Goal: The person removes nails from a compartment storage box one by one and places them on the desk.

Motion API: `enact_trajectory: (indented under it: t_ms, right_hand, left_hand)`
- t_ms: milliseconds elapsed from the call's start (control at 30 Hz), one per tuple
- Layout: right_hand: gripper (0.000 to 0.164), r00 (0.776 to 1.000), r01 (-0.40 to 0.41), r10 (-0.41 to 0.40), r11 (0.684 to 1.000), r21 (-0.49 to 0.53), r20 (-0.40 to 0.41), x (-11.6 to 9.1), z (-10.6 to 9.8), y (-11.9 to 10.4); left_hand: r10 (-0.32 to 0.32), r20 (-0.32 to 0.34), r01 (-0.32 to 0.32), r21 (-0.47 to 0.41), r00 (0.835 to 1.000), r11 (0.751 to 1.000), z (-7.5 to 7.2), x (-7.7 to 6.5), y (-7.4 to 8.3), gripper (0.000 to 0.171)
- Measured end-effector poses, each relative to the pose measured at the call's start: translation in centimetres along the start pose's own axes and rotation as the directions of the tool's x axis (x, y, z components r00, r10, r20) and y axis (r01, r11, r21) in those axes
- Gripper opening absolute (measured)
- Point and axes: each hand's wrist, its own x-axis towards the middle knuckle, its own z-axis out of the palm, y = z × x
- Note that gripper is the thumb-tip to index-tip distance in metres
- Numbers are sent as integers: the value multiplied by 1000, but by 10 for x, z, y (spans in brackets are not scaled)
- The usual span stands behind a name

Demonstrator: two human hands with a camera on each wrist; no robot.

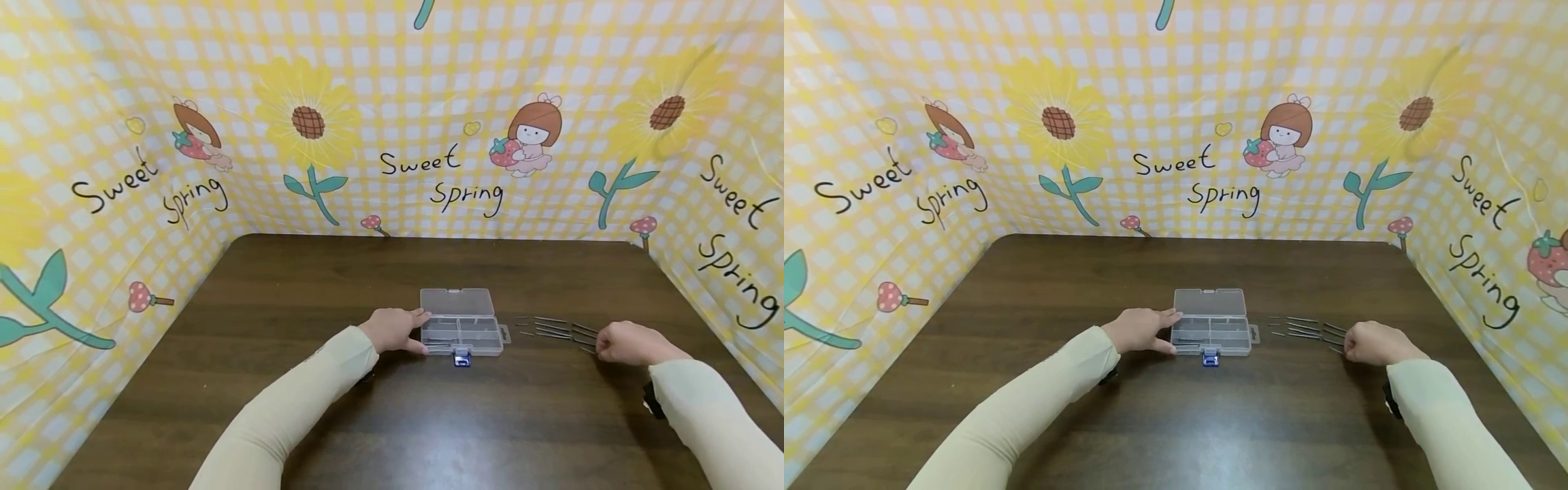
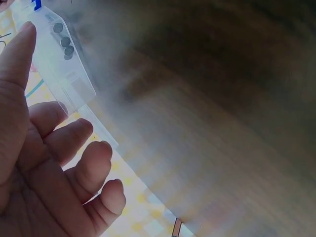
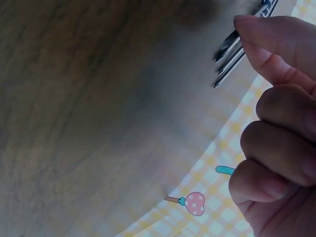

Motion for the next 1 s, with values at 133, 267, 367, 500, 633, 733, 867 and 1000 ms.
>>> enact_trajectory:
  t_ms: [133, 267, 367, 500, 633, 733, 867, 1000]
  right_hand:
    - [16, 1000, -3, 3, 1000, 12, 6, 4, 1, -2]
    - [20, 1000, 10, -10, 1000, -3, -6, 4, 3, -2]
    - [23, 1000, 19, -19, 1000, -9, -10, 5, 4, -2]
    - [23, 1000, 15, -15, 1000, -23, -8, 7, 4, -2]
    - [19, 999, 28, -29, 998, -51, -15, 8, 4, -2]
    - [16, 999, 31, -32, 998, -59, -15, 8, 3, -1]
    - [5, 1000, 21, -22, 998, -60, -11, 7, 2, -1]
    - [9, 999, 26, -27, 998, -49, -21, 7, 0, -1]
  left_hand:
    - [-6, 1, 6, 0, 1000, 1000, -1, -1, 0, 77]
    - [-4, -6, 4, 3, 1000, 1000, 0, 0, 1, 76]
    - [-10, -3, 10, 19, 1000, 1000, 2, 1, 0, 77]
    - [-18, 1, 18, 30, 1000, 999, 2, 1, 0, 77]
    - [-18, -2, 18, 24, 1000, 1000, 1, 1, 1, 78]
    - [-13, -6, 13, 27, 1000, 1000, -1, 2, 1, 78]
    - [-12, -9, 12, 37, 1000, 999, -2, 3, 2, 78]
    - [-13, -1, 13, 39, 1000, 999, -2, 2, 3, 77]
